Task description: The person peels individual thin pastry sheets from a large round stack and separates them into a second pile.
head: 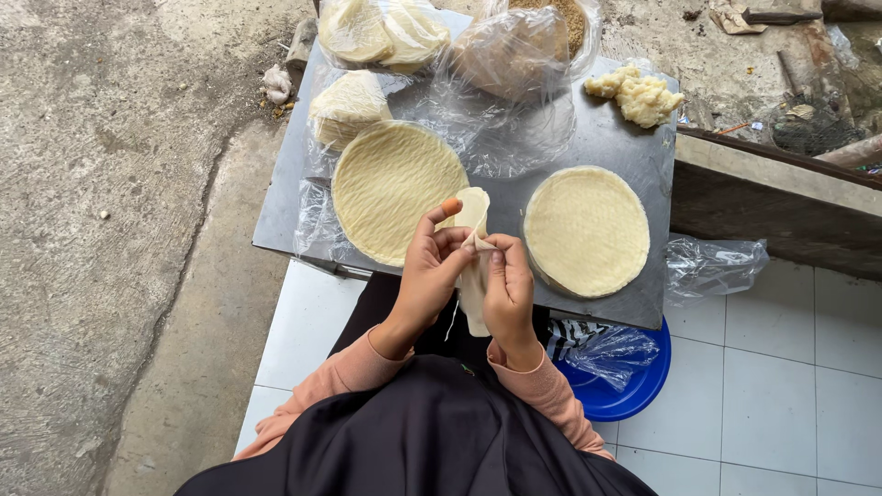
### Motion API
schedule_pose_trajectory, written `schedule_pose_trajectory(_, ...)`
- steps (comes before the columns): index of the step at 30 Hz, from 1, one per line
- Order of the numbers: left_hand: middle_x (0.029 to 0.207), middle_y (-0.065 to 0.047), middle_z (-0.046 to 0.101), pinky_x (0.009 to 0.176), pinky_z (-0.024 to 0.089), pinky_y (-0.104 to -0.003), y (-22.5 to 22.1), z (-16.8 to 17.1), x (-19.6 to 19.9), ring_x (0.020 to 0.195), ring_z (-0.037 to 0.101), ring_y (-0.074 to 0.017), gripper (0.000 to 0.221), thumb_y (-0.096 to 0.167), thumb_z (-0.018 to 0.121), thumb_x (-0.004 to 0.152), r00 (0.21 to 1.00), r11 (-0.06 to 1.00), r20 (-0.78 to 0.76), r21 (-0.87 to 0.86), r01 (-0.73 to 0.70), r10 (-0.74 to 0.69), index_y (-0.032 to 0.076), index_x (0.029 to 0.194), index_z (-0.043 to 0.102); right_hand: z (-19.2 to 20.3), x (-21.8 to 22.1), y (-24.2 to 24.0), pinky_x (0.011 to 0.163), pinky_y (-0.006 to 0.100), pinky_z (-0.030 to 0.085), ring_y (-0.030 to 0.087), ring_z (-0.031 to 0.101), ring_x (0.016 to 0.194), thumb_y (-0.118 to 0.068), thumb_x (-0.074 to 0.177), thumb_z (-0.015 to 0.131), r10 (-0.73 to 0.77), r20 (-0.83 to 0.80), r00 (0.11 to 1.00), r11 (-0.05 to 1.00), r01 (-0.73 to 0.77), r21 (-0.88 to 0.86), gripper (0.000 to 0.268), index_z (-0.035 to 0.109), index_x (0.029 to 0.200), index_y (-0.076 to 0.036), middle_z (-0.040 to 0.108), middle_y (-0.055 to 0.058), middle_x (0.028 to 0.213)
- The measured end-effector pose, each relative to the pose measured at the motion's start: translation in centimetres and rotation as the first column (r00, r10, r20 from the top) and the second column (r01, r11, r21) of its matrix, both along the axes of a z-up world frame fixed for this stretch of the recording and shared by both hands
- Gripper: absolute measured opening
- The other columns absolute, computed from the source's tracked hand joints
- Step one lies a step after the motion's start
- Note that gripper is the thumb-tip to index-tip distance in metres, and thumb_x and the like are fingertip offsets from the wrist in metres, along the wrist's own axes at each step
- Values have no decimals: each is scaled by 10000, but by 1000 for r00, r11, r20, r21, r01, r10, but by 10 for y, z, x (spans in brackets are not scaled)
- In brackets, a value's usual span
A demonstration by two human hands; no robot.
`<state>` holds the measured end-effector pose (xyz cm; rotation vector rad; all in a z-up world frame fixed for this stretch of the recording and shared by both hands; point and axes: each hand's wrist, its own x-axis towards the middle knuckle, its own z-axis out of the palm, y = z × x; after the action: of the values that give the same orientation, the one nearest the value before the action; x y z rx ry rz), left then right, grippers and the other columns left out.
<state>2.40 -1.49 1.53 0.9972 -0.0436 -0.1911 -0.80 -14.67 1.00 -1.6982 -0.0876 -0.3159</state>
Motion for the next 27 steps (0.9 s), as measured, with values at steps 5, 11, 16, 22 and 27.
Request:
schedule_pose_trajectory(5,1125,-85,675,861,526,-256,14,-1,4,979,651,-118,612,-2,593,945,973,932,-222,-362,-29,-57,44,1522,396,-7,3,-11,760,218,384,63,468,838,-55,1153,463,-113,-75,991,947,130,294,163,623,1160,-24,582,11,989)
schedule_pose_trajectory(11,1118,-84,633,850,521,-286,12,10,-2,963,638,-135,579,67,589,964,979,930,-183,-366,20,-93,72,1502,375,12,4,-7,885,211,465,74,583,967,-106,1092,448,48,-148,988,859,35,512,200,617,1155,-22,639,28,1050)
schedule_pose_trajectory(16,1164,-35,558,959,504,-254,-3,19,-11,1063,592,-91,629,83,652,998,988,991,117,-73,111,-102,62,1536,326,28,-3,-8,875,206,487,45,589,984,-174,985,612,144,-48,988,929,-118,349,245,589,1192,-46,637,3,1077)
schedule_pose_trajectory(22,1033,-30,536,810,489,-229,-8,30,-1,935,550,-88,538,35,720,945,960,965,251,256,58,-124,30,1431,491,26,7,-31,761,188,467,41,562,846,-104,1057,656,-21,-19,1000,967,25,254,97,636,1087,-13,628,-6,915)
schedule_pose_trajectory(27,1013,-8,548,861,468,-208,-7,28,31,940,531,-70,377,26,655,1036,936,979,309,55,-194,168,-1,1399,559,34,19,-45,891,260,520,86,611,944,-88,1093,554,-60,51,997,850,24,526,51,577,1100,-44,652,27,1021)
